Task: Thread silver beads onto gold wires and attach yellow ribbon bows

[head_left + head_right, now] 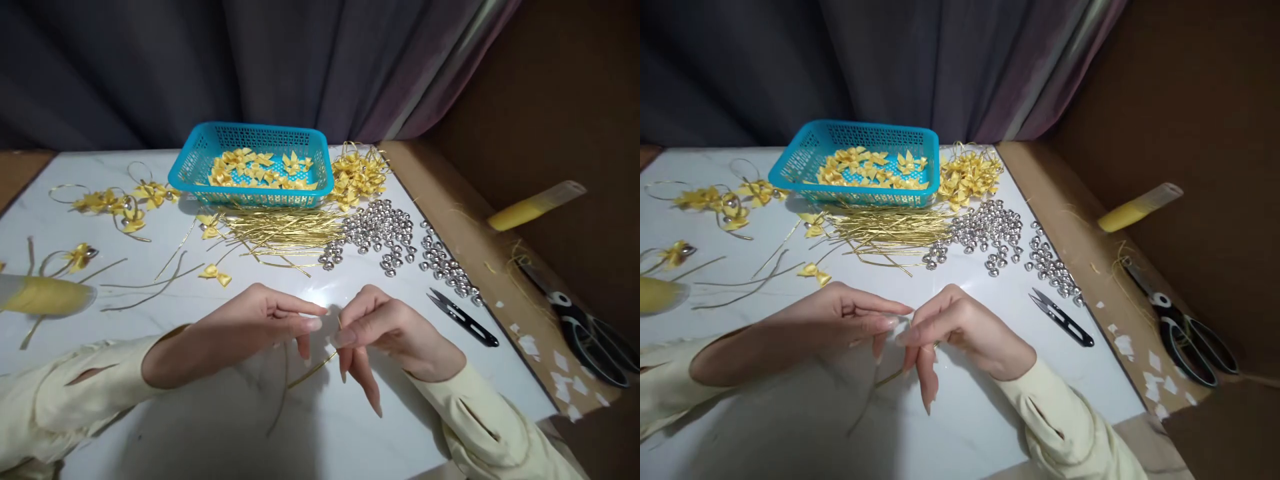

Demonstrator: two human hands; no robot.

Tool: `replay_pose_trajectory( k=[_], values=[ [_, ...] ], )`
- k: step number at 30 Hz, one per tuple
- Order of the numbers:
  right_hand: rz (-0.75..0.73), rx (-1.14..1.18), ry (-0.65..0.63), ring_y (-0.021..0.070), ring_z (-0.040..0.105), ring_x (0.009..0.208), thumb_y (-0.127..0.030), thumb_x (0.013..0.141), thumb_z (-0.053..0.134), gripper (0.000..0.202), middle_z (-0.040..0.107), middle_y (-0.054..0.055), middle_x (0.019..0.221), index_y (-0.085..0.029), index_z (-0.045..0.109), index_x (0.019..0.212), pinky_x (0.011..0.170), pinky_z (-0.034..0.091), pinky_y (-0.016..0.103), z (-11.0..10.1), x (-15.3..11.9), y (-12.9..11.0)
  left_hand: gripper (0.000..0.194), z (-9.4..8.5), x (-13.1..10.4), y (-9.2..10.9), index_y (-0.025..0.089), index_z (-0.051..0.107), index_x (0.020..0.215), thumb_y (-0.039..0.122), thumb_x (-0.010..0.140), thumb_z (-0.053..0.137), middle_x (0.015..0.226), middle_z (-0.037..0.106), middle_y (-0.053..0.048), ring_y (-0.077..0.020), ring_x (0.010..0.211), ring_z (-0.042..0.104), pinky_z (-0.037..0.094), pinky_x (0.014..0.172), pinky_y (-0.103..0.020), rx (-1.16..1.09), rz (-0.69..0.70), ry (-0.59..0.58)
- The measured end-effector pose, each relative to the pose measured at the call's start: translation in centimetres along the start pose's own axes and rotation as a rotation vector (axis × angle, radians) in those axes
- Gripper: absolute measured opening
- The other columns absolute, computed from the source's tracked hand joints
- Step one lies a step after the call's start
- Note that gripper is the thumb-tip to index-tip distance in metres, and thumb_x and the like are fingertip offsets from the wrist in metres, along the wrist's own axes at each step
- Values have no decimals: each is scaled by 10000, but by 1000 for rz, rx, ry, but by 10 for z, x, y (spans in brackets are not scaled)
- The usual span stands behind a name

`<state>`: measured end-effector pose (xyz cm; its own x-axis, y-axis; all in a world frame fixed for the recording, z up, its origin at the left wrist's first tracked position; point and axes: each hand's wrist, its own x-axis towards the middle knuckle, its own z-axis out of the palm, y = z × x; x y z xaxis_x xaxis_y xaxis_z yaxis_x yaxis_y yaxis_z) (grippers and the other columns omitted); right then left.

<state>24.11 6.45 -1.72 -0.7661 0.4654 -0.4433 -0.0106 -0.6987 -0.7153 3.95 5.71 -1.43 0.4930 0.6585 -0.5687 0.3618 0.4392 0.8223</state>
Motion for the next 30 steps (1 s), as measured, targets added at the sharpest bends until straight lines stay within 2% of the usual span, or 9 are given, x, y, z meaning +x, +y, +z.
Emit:
replay_pose_trajectory(
  k=[4,8,10,14,17,20,24,27,30],
  values=[
    [5,23,-5,118,585,373,-242,760,665,263,658,46,444,-108,687,536,608,464,248,-1,-1,-1,270,-2,-4,-4,219,671,1062,363,866,555,727,704,43,-122,740,595,386,672,-188,-39,114,-62],
    [-4,32,-29,115,605,400,-174,762,637,237,664,50,455,-102,688,543,626,470,231,-1,-3,-2,267,-1,-9,1,217,599,1081,367,870,535,737,713,34,-142,759,612,388,660,-205,-117,134,-89],
    [-7,19,-41,120,602,393,-185,764,638,231,661,48,451,-98,696,558,622,472,240,-1,-4,-1,238,0,-10,5,199,625,970,395,857,552,750,715,17,-150,767,606,389,669,-213,-91,121,-51],
    [-41,-26,-29,119,583,385,-236,766,654,234,656,45,451,-91,705,590,644,469,262,-2,-5,-1,274,2,-11,8,175,618,686,398,840,580,563,651,25,-112,570,511,353,574,-198,28,77,10],
    [-96,-100,33,120,591,435,-273,769,670,224,668,46,491,-85,727,662,623,456,266,-2,-6,0,288,1,-11,6,177,606,690,423,837,578,406,528,63,-84,413,380,279,465,-193,35,34,-16],
    [-136,-201,81,142,619,523,-302,777,681,227,690,61,572,-92,738,715,578,433,264,-3,-5,1,344,-2,-11,3,165,599,670,471,826,580,394,475,69,-69,382,322,234,430,-190,11,-11,-75],
    [-127,-330,60,135,602,558,-366,808,654,308,693,78,607,-99,725,673,556,394,253,0,-4,0,403,-5,-11,0,151,606,691,534,813,575,444,469,57,-71,404,329,222,421,-192,-94,-55,-200],
    [-127,-363,22,109,577,534,-399,821,631,354,677,67,590,-103,713,644,526,371,230,2,-3,-1,418,-4,-11,-2,144,605,696,542,819,566,459,471,48,-77,411,339,218,418,-198,-143,-30,-224],
    [-122,-352,20,103,571,506,-408,829,616,352,664,60,585,-95,725,711,498,370,222,4,-2,-1,403,-3,-10,-2,146,595,703,528,827,565,459,482,47,-80,418,341,229,433,-198,-140,-25,-221]
  ],
)
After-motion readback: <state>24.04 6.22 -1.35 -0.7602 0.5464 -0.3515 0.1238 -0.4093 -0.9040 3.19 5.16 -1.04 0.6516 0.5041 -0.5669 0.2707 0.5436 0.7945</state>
